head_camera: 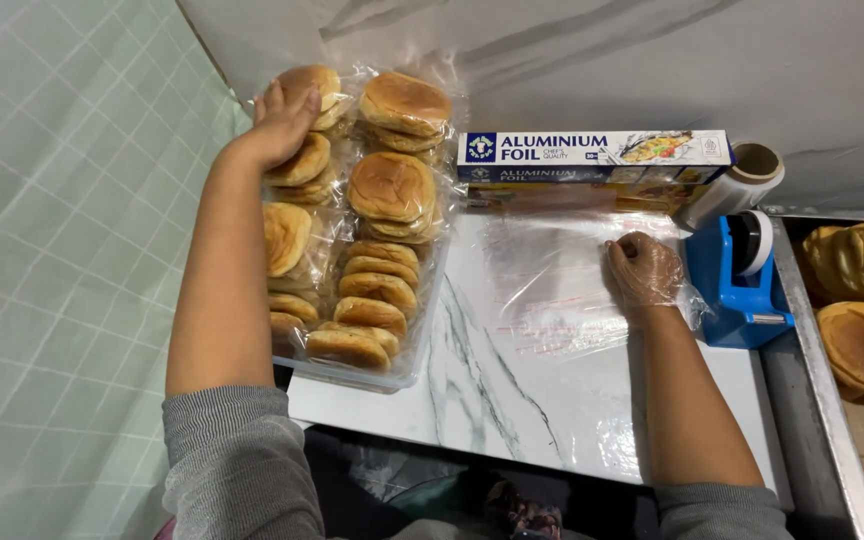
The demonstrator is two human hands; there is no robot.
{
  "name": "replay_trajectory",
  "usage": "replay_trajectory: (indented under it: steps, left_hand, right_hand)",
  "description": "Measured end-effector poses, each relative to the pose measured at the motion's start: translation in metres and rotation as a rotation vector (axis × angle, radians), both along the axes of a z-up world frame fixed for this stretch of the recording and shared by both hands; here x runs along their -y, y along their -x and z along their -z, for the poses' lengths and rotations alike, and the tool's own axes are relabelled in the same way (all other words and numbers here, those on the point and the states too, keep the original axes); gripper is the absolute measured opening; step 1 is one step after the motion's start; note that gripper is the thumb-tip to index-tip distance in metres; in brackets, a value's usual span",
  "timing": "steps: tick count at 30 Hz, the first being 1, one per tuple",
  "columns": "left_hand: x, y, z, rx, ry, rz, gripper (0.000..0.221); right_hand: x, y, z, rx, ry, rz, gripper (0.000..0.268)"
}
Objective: The person is picking up individual burger buns and placing them into clear plastic bags for packaging.
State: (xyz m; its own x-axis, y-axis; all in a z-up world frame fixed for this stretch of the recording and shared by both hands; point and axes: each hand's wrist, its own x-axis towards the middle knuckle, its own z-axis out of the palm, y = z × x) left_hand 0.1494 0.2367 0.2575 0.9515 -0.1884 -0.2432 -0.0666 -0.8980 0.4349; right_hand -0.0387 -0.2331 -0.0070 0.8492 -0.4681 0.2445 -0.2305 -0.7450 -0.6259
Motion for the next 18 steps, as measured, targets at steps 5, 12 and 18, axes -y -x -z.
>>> replay_trajectory:
  steps: [5, 12, 18]
  left_hand:
    - [-0.007, 0.007, -0.007, 0.108, 0.086, -0.081, 0.112]
    - [-0.001, 0.078, -0.002, 0.264, 0.070, 0.098, 0.077]
    - [0.038, 0.170, 0.009, 0.567, -0.031, 0.345, 0.058]
  right_hand:
    - [0.002, 0.000, 0.003, 0.033, 0.035, -0.033, 0.028]
    - [0.002, -0.003, 0.003, 0.000, 0.084, -0.041, 0.030]
    - [0.007, -0.008, 0.013, 0.013, 0.153, -0.040, 0.032]
